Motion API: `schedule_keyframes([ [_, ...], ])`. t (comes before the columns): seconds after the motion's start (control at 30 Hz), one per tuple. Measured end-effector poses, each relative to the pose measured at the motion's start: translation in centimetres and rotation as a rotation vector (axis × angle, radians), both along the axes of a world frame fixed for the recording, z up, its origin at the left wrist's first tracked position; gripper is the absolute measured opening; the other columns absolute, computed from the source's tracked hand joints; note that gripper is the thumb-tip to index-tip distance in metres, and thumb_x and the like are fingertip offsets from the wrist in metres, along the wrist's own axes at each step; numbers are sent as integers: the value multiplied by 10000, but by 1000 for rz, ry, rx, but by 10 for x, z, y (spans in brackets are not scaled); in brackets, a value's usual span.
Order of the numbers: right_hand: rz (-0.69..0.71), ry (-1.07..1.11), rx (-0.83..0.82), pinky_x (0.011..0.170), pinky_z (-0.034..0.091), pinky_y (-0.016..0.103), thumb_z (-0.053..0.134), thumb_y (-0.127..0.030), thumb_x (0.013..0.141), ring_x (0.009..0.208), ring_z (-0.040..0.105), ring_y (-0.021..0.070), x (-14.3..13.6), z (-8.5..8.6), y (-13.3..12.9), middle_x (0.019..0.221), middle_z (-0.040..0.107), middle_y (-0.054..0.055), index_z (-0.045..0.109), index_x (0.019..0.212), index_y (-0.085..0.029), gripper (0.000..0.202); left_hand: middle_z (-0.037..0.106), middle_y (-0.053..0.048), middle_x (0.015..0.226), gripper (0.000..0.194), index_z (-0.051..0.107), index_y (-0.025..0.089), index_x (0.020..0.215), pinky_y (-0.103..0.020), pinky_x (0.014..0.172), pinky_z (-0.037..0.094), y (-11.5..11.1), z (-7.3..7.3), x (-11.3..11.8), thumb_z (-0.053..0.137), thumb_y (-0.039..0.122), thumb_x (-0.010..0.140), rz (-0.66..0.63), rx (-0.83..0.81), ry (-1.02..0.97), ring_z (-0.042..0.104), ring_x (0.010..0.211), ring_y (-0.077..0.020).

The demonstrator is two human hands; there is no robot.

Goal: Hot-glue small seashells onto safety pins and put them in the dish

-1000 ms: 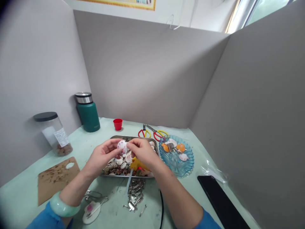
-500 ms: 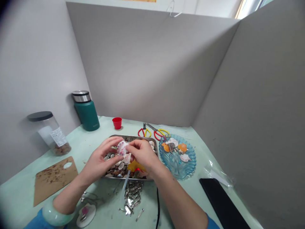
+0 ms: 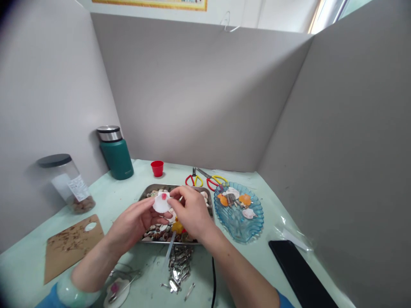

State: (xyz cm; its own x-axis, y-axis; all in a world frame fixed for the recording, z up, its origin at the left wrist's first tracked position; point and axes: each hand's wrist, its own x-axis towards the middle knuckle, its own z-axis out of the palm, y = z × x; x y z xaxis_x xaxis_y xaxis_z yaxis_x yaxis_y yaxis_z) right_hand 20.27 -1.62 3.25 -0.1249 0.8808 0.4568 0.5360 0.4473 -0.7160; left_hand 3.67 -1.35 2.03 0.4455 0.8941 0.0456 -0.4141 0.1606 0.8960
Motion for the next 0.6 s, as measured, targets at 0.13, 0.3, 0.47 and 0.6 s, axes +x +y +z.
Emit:
schedule_keyframes([
  [0.13,-79,-186,146,706,391,261,524,-241,836,775,540,152,-3,-1,-4,845,613,28,591,851,-189,86,699,-90,818,299,652,119,987,-349,722,517,-2,-2,4,506,340,846,28,39,86,643,791,-221],
  [0.3,-102,-353,179,718,384,262,479,-262,875,773,546,155,-5,-1,-7,911,618,45,591,915,-182,143,693,-57,825,371,594,151,1119,-341,694,524,-3,-6,7,519,377,834,59,68,157,643,763,-210],
  [0.47,-135,-459,177,692,374,266,461,-301,887,750,550,163,-6,-2,-7,875,621,54,610,907,-175,195,684,-29,731,415,583,166,1150,-321,661,529,-3,-7,9,533,408,817,83,132,264,638,678,-188],
  [0.6,-160,-501,195,678,364,267,442,-301,894,748,551,169,-7,-1,-9,866,625,58,613,925,-175,215,685,-30,742,421,576,177,1173,-327,671,531,-3,-9,7,522,408,825,81,172,295,632,679,-184],
])
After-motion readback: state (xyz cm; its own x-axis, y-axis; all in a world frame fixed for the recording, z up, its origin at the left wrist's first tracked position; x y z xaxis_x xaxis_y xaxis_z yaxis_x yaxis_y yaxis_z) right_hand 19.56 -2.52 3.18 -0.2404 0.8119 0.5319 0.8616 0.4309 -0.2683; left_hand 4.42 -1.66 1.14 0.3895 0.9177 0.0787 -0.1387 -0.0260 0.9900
